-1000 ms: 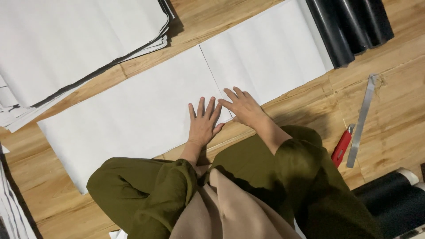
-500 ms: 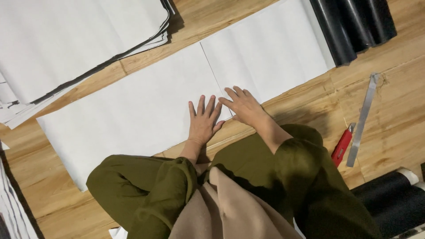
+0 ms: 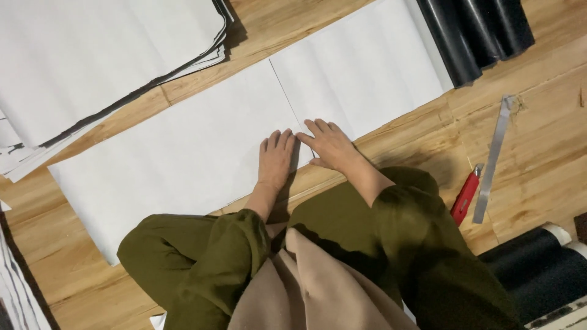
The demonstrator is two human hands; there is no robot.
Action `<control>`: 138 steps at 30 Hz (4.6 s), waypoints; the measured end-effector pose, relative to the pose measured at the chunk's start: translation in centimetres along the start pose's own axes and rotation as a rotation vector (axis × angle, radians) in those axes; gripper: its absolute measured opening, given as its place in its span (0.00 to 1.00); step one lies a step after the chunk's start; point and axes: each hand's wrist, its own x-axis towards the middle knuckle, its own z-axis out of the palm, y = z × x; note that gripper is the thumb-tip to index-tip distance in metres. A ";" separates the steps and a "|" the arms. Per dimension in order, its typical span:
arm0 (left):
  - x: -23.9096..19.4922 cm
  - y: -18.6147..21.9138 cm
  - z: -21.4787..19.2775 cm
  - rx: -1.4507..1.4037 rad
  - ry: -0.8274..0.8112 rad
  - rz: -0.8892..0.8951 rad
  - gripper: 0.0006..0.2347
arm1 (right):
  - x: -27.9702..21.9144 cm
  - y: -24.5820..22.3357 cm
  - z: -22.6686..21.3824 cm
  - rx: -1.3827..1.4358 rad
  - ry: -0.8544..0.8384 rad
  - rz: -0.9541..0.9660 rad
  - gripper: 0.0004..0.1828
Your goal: The person sits on the floor and aligns a white sheet of paper with a black roll. They use a metal ruler and a red utility knife to cut the white paper into strips. The person then removes the cut strips and places them aside.
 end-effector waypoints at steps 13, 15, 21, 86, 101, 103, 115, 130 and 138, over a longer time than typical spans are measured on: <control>4.9 0.6 -10.4 -0.041 -0.331 -0.351 0.44 | -1.2 1.5 -1.6 0.085 -0.028 0.048 0.31; 4.9 0.8 -11.6 -0.082 -0.355 -0.408 0.45 | -3.7 4.1 -3.6 0.620 -0.071 0.209 0.33; 5.7 0.3 -10.1 -0.077 -0.357 -0.399 0.49 | -18.2 25.5 12.5 -0.849 0.875 0.493 0.23; 5.0 -0.3 -10.6 0.014 -0.315 -0.379 0.47 | 1.5 -1.7 -2.5 0.525 0.093 0.331 0.29; 5.1 0.1 -11.6 0.079 -0.324 -0.363 0.48 | 2.1 1.5 4.1 0.651 0.096 0.449 0.12; 5.1 -0.2 -11.4 0.068 -0.327 -0.361 0.49 | 2.3 1.4 3.4 0.659 0.073 0.466 0.12; 4.3 -1.7 -10.4 -0.107 -0.248 -0.237 0.50 | 3.1 1.9 2.1 0.613 -0.081 0.515 0.10; 4.6 -2.6 -7.8 -0.167 -0.212 -0.245 0.51 | 2.3 2.4 1.6 0.693 -0.050 0.404 0.07; 4.8 -2.4 -8.3 -0.172 -0.214 -0.242 0.51 | 1.8 2.1 0.3 0.718 -0.066 0.391 0.09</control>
